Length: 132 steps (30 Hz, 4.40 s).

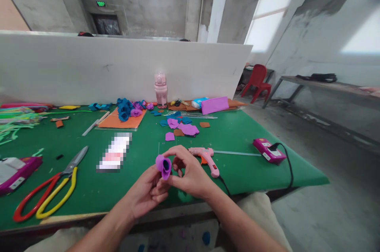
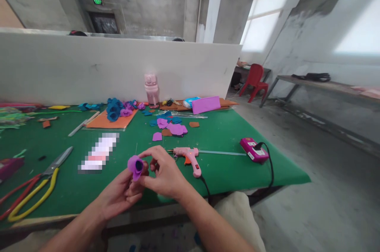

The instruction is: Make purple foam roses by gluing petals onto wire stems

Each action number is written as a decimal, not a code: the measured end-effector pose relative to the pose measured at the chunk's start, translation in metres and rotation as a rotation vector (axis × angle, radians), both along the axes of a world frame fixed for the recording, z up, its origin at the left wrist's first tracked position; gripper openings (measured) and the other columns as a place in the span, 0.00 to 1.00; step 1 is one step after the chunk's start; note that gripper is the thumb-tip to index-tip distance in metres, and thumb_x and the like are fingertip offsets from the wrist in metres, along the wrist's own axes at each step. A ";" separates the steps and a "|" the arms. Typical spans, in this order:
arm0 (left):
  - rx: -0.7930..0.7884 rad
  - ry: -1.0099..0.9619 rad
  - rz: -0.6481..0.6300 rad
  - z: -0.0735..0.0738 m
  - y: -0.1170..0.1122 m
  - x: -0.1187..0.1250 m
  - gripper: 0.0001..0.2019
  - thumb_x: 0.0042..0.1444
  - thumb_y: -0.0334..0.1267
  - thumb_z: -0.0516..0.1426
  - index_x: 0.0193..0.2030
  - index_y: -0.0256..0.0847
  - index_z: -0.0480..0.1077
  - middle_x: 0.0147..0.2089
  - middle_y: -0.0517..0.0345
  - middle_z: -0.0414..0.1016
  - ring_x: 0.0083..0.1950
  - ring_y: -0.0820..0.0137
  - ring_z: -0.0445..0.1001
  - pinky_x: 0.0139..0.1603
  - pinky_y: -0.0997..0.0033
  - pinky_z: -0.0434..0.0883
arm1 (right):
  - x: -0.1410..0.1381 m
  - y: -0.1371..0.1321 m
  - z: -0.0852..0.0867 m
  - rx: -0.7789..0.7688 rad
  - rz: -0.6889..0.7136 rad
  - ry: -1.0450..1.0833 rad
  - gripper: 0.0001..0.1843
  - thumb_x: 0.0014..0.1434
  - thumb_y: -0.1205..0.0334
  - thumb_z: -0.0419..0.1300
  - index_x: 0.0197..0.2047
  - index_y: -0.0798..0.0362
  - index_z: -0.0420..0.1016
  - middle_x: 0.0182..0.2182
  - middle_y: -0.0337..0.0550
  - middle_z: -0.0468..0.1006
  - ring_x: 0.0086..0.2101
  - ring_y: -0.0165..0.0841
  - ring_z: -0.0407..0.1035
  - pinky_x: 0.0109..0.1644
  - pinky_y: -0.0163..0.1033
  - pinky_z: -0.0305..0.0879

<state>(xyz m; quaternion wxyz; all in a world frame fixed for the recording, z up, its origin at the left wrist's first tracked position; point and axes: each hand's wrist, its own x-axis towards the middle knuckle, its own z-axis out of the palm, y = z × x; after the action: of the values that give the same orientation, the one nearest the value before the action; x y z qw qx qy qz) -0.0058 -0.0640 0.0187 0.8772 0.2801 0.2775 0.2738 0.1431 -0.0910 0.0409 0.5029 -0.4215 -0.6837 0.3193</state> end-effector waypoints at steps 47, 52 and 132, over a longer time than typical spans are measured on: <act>-0.023 -0.014 -0.014 -0.010 0.002 0.008 0.17 0.56 0.47 0.51 0.22 0.37 0.58 0.16 0.68 0.52 0.14 0.84 0.41 0.14 0.83 0.43 | -0.003 0.008 -0.016 0.120 -0.157 -0.031 0.08 0.50 0.67 0.62 0.36 0.50 0.76 0.34 0.41 0.78 0.35 0.32 0.69 0.34 0.35 0.63; 0.302 0.320 0.124 0.014 0.014 -0.009 0.18 0.55 0.51 0.50 0.37 0.37 0.67 0.23 0.66 0.60 0.16 0.83 0.44 0.15 0.82 0.41 | 0.006 0.010 -0.021 0.165 -0.197 -0.082 0.12 0.51 0.68 0.60 0.40 0.50 0.75 0.37 0.41 0.79 0.38 0.34 0.71 0.44 0.39 0.65; 1.567 0.674 0.319 0.046 -0.006 -0.027 0.09 0.58 0.31 0.48 0.34 0.43 0.67 0.27 0.61 0.68 0.27 0.74 0.66 0.30 0.77 0.63 | -0.010 0.006 -0.029 -0.086 -0.118 0.110 0.07 0.52 0.61 0.61 0.36 0.52 0.75 0.29 0.39 0.77 0.32 0.32 0.73 0.39 0.37 0.72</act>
<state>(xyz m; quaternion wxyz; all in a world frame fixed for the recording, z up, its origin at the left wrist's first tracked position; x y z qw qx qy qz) -0.0331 -0.0703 0.0651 0.2535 0.8276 0.2899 0.4083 0.1336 -0.0850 0.0116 0.5393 -0.4642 -0.6144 0.3408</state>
